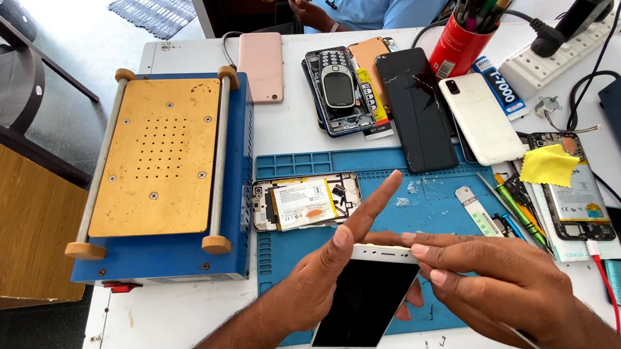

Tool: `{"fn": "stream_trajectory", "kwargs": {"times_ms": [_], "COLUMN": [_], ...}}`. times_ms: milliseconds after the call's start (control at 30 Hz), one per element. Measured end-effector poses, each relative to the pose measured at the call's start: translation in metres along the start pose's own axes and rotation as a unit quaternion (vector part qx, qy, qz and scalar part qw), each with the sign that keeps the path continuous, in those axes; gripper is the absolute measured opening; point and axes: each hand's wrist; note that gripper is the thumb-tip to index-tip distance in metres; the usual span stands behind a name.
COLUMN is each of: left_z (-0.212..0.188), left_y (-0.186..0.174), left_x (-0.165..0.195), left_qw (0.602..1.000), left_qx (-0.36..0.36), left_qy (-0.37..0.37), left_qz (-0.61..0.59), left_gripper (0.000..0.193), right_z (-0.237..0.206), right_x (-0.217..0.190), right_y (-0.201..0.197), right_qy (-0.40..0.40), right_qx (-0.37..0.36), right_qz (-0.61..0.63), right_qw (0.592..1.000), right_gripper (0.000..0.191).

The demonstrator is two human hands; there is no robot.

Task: The person repairs a smartphone at a workbench. They handle the phone's exposed motherboard, use a heat press machine on a disassembled phone, pry at the phone's screen edge with a metal tool, hold the phone, and finally handle an ESD shielding bag while working with the phone parts.

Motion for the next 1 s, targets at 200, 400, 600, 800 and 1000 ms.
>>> {"fn": "stream_trajectory", "kwargs": {"times_ms": [200,400,600,800,1000], "left_z": [0.001,0.002,0.004,0.000,-0.003], "left_y": [0.001,-0.003,-0.002,0.005,0.006], "left_x": [-0.002,-0.008,-0.015,-0.016,-0.013], "left_qw": [1.000,1.000,1.000,0.999,0.998], "left_qx": [-0.002,-0.007,-0.013,-0.010,-0.040], "left_qy": [-0.002,0.004,-0.007,-0.008,-0.010], "left_qz": [0.011,0.012,0.028,0.034,0.049], "left_gripper": [0.095,0.096,0.095,0.095,0.096], "right_z": [-0.009,-0.013,-0.021,-0.023,-0.015], "right_x": [0.004,0.011,0.008,0.000,-0.001], "right_y": [0.000,0.006,0.008,0.007,-0.011], "right_qy": [0.048,0.087,0.137,0.113,0.236], "right_qx": [0.007,0.031,0.010,0.010,-0.029], "right_qz": [0.080,0.126,0.129,0.109,0.229], "right_qw": [0.996,0.988,0.982,0.987,0.944], "right_gripper": [0.018,0.018,0.016,0.014,0.009]}}
Point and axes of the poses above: each hand's wrist, its own z-axis towards the middle knuckle, its own y-axis out of the palm, x = y × z, and after that the axes turned 4 degrees about y, right-handed
